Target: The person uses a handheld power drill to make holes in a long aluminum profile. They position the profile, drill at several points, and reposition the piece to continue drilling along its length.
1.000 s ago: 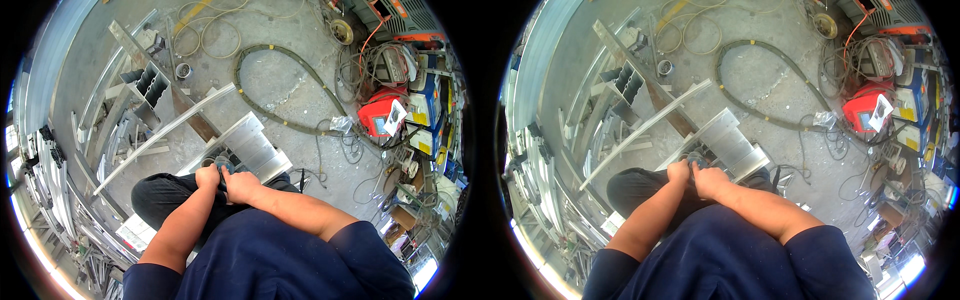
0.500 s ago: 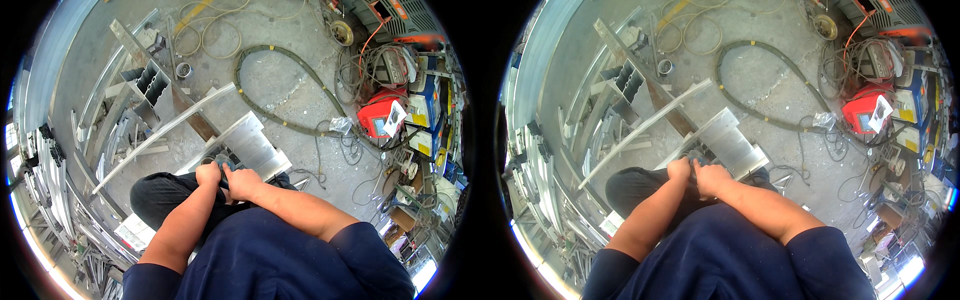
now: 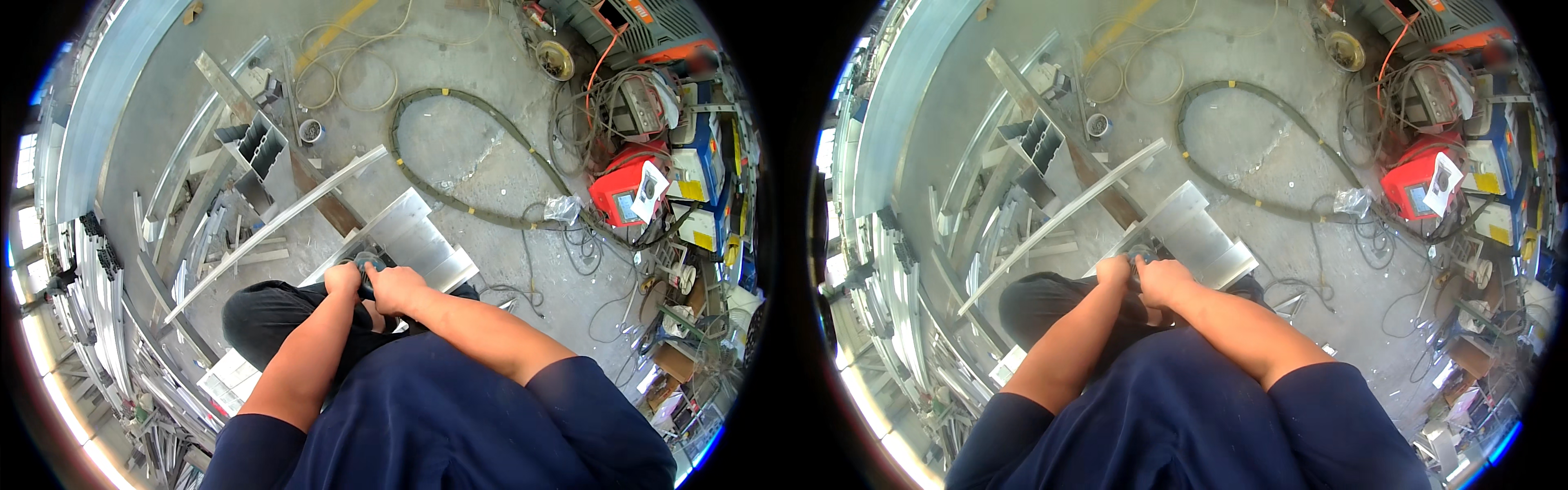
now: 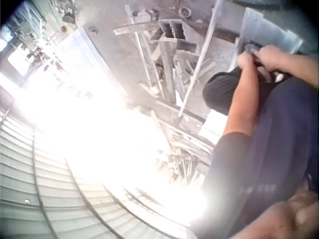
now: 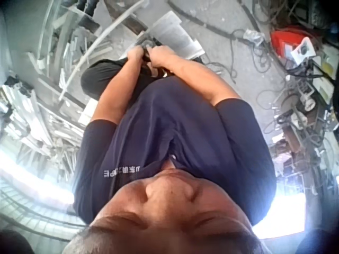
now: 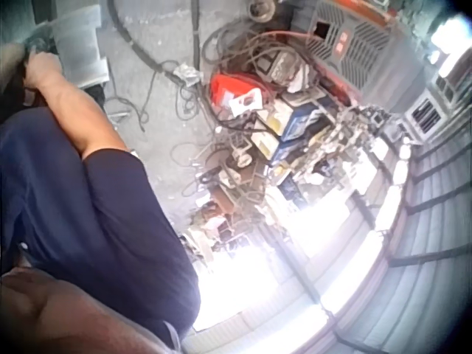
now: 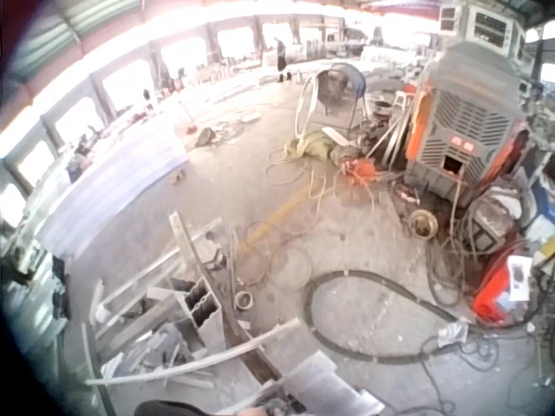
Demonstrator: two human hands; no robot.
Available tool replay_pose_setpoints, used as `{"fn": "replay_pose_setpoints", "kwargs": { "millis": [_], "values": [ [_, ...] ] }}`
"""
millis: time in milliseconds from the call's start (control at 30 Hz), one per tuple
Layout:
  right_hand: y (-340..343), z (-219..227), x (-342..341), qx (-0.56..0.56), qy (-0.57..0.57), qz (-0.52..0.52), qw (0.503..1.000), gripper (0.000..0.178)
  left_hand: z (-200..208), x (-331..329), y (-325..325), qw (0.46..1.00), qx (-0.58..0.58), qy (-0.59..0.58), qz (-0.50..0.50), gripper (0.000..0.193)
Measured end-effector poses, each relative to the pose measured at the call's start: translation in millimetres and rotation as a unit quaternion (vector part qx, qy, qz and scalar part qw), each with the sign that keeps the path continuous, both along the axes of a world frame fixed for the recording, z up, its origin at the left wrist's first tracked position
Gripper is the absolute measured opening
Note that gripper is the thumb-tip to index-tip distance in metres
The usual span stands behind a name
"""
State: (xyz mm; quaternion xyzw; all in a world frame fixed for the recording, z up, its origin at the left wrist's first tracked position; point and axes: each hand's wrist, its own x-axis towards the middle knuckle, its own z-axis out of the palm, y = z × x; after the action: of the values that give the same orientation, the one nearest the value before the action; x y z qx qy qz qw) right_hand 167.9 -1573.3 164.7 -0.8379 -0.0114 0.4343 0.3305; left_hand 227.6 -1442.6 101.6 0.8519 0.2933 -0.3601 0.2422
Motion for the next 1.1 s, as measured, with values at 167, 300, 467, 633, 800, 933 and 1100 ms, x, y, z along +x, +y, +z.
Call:
{"fn": "replay_pose_setpoints", "kwargs": {
  "millis": [167, 300, 467, 633, 800, 933, 1100],
  "values": [
    [-3, -22, -9, -0.002, -0.007, -0.002, 1.0, 0.084, -45, -15, 13, 0.996, -0.025, -0.035, 0.083, 0.029],
    [-4, -12, -13, 0.017, -0.007, -0.068, 0.998, 0.085, -36, -5, 24, 0.996, -0.014, -0.035, -0.08, 0.034],
    [-57, 1, -49, 0.168, 0.014, -0.323, 0.931, 0.077, 108, 10, -15, 0.969, -0.219, -0.019, -0.116, 0.043],
    [-133, 2, -120, 0.354, 0.091, -0.626, 0.689, 0.047, 210, 35, 65, 0.858, -0.242, -0.437, -0.118, 0.034],
    [-193, -14, -180, 0.35, 0.075, -0.738, 0.572, 0.014, 231, 12, 195, 0.844, -0.173, -0.496, 0.109, 0.036],
    [-223, -36, -214, 0.344, 0.076, -0.79, 0.502, 0.015, 192, -74, 263, 0.889, -0.056, -0.401, 0.215, 0.047],
    [-237, -60, -238, 0.365, 0.106, -0.801, 0.462, 0.014, 151, -233, 316, 0.903, 0.045, -0.318, 0.285, 0.041]
  ]
}}
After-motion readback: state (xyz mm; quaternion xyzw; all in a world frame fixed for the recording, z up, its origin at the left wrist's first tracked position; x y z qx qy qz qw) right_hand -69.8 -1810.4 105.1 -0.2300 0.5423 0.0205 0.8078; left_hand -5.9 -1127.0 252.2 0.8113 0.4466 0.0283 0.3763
